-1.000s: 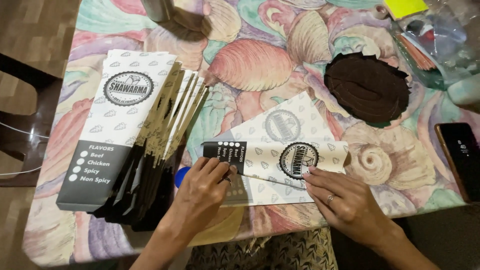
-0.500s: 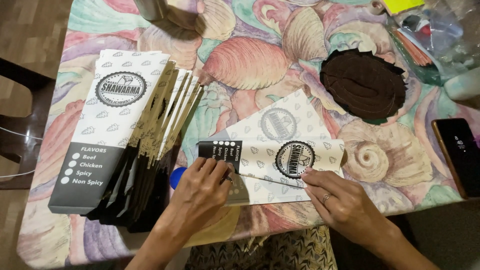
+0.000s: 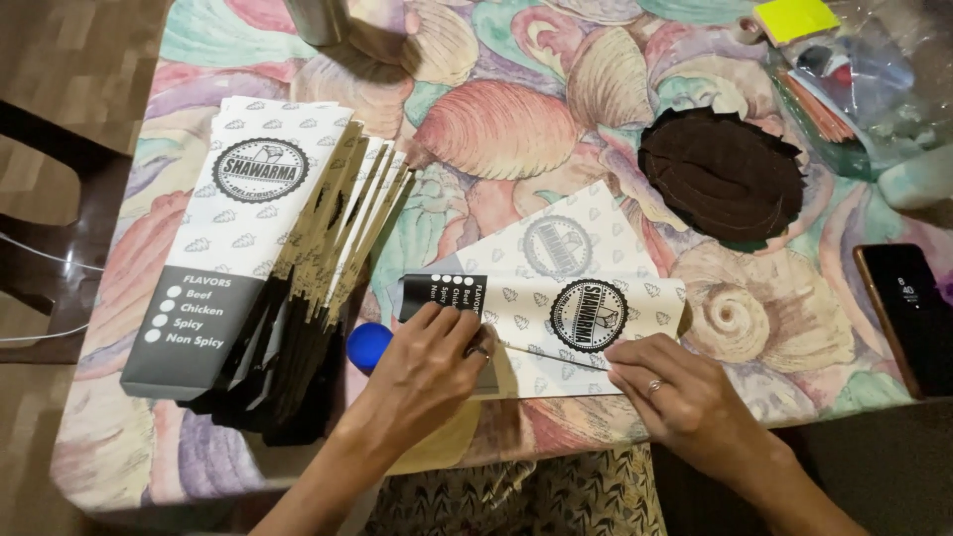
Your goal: The person organizes food-wrapping papers by stacking them, flattening them by hand, and smoothing them against the table.
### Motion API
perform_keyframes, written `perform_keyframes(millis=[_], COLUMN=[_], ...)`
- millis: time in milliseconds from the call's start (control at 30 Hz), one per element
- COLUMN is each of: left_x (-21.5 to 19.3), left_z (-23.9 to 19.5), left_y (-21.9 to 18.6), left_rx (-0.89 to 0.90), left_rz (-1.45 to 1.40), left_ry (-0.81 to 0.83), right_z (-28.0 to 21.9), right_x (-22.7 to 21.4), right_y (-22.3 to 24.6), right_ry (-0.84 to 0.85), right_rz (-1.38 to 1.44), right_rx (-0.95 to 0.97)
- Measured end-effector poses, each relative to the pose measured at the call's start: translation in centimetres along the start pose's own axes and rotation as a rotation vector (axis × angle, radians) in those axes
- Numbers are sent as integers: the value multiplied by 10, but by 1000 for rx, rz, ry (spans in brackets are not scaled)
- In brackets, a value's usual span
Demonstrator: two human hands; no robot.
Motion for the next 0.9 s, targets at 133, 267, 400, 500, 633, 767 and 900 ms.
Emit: perform_keyframes(millis=[133,267,400,500,633,767,900], left_x=[5,0,1,-9,-13,-21,-15], left_z=[6,14,14,16,12,5,6], left_y=[-9,-21,-32,-41,-54,-51,-51], left_rx=[-18,-32,-101,-112,-210,-301,-283], left_rz=[6,-137,107,122,-72,-267,-290], left_ry=[-7,-14,24,38,152,-39,5], right_z=[-5,-1,-3,-2,-6,-12,78], right_x=[-9,-11,-11,-11,-8,4,-1], right_y=[-4,2,3,5,3,-31,-2], right_ry=[-66,-64,-78,-41,-57,151,188], right_rz=[19,-21,-10,-18,37,22,-20], right_rx=[81,56,50,77,69,185,172])
Point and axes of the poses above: each hand's wrist, its own z-axis towards the middle knuckle, its own x-axis out of the palm, y = z × x, the point moved 6 cm from there along z, towards the middle knuckle, and after that the axes turned 9 degrees about y, right-handed, at the moved point
